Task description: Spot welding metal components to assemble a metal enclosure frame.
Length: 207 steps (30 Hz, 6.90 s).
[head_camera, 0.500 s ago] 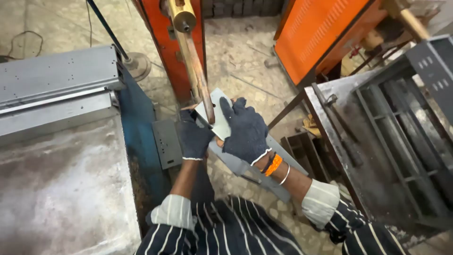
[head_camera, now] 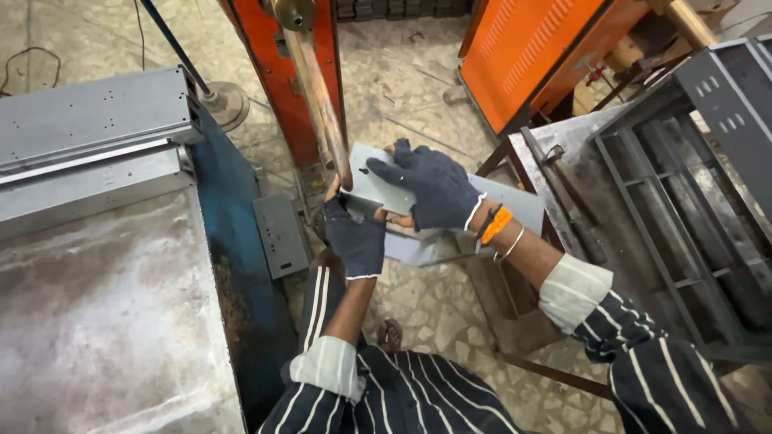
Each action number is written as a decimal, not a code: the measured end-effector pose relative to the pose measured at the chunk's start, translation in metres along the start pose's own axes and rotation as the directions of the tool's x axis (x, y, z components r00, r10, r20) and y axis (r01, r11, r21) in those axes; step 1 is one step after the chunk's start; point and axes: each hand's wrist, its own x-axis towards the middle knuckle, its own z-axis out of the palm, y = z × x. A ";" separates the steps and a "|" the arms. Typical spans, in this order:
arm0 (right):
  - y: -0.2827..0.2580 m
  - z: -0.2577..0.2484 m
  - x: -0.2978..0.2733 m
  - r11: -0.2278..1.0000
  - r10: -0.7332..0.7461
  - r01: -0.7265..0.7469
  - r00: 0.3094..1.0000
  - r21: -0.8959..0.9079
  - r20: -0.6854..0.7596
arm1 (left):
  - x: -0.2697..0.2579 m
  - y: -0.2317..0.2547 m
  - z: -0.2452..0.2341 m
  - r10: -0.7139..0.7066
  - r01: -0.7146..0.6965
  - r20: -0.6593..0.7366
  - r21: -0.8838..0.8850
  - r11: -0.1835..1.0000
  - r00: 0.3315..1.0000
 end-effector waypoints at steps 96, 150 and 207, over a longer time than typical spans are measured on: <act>-0.092 0.017 -0.005 0.819 0.563 -0.567 0.824 -0.089 -0.070 | 0.039 -0.034 -0.034 -0.018 0.075 0.431 -0.117 0.990 0.902; -0.028 0.006 -0.140 0.963 0.182 -0.133 0.962 0.235 -0.201 | -0.068 0.015 -0.005 0.243 -0.332 0.230 0.729 0.599 0.942; -0.048 0.119 -0.132 0.425 0.334 -0.211 0.940 0.880 0.065 | -0.013 0.013 -0.102 -0.482 0.417 0.171 0.313 0.853 0.859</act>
